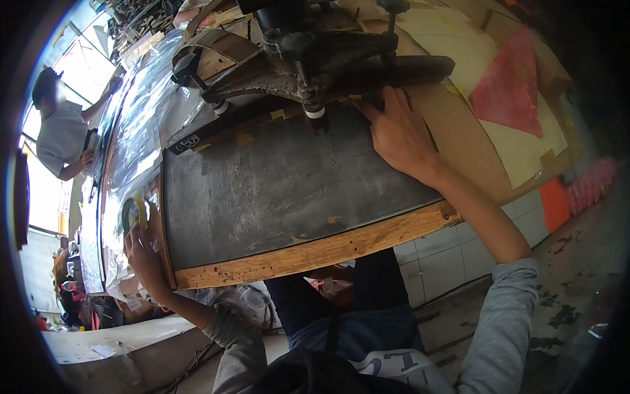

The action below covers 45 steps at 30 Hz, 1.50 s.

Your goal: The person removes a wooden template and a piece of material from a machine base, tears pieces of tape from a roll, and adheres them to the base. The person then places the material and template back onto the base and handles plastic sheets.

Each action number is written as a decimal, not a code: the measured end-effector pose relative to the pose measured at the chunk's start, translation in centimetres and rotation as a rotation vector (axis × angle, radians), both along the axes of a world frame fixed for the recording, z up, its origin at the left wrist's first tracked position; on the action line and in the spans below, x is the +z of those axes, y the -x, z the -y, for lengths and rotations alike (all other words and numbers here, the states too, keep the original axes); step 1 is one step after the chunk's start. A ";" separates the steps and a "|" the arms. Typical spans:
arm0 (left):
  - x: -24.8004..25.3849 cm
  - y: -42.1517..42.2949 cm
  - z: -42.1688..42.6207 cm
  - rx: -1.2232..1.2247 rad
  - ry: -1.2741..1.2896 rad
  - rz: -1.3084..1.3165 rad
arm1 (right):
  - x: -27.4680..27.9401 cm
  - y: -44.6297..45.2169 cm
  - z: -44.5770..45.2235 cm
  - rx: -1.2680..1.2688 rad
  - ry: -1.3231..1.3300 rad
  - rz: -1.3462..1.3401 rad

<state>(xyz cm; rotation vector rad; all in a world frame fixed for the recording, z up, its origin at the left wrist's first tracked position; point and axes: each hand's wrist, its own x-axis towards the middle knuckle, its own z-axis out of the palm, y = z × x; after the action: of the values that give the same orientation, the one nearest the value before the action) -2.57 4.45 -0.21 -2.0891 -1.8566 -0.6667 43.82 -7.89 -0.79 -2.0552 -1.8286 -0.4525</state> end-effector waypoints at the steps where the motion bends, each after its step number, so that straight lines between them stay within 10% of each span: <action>1: -0.1 0.1 -0.1 0.001 -0.002 0.000 | 0.1 0.1 0.0 -0.009 0.017 -0.005; 45: -0.1 0.2 -0.1 -0.042 -0.018 0.026 | 0.3 -0.2 0.0 -0.067 0.110 -0.002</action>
<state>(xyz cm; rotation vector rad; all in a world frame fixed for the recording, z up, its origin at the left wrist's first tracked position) -2.76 4.52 -0.26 -2.1231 -1.8177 -0.7219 44.06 -7.86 -0.46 -2.1945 -1.8246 -0.3748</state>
